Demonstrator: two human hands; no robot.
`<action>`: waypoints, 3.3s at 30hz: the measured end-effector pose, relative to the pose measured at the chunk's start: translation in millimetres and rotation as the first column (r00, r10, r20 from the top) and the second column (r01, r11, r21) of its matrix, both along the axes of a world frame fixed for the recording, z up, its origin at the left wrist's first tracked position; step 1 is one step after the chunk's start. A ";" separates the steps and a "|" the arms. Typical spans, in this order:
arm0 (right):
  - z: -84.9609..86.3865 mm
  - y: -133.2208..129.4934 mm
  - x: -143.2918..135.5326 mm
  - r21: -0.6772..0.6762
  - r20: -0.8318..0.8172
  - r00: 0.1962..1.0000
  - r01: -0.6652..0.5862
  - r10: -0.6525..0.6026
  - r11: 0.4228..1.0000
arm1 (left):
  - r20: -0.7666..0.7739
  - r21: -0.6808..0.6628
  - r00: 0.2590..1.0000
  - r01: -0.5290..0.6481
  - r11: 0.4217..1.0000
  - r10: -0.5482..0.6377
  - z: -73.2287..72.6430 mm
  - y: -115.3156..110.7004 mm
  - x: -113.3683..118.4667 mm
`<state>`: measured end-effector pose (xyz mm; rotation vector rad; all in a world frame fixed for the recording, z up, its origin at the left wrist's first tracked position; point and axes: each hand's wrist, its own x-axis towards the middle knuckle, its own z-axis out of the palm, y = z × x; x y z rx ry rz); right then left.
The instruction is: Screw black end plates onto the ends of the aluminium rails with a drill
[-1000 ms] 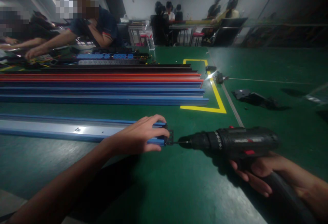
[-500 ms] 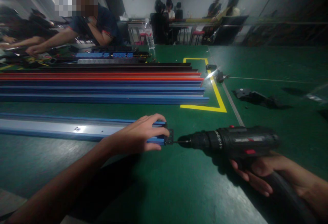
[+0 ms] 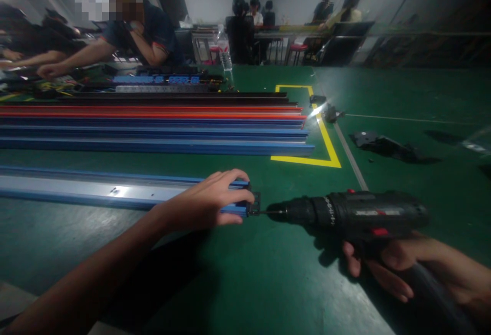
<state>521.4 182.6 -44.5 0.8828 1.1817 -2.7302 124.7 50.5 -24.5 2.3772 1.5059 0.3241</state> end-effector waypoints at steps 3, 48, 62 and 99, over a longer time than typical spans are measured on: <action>1.2 -0.3 0.8 0.005 -0.024 1.000 -0.012 0.012 1.000 | -0.007 0.006 1.000 -0.002 1.000 0.002 -0.2 0.1 0.7; 1.3 -0.7 -8.0 -0.005 0.121 0.991 0.052 -0.051 0.999 | -0.045 -0.058 0.999 0.007 0.998 -0.010 2.9 1.3 -2.5; -0.7 -2.2 -7.1 -0.037 0.092 0.994 0.066 -0.062 0.997 | -0.047 -0.086 0.999 0.007 0.996 -0.011 3.3 2.8 -5.8; 5.6 -3.2 -11.2 -0.019 0.075 0.995 0.063 -0.061 0.998 | -0.050 -0.003 0.999 0.000 1.000 0.000 2.3 3.3 -1.4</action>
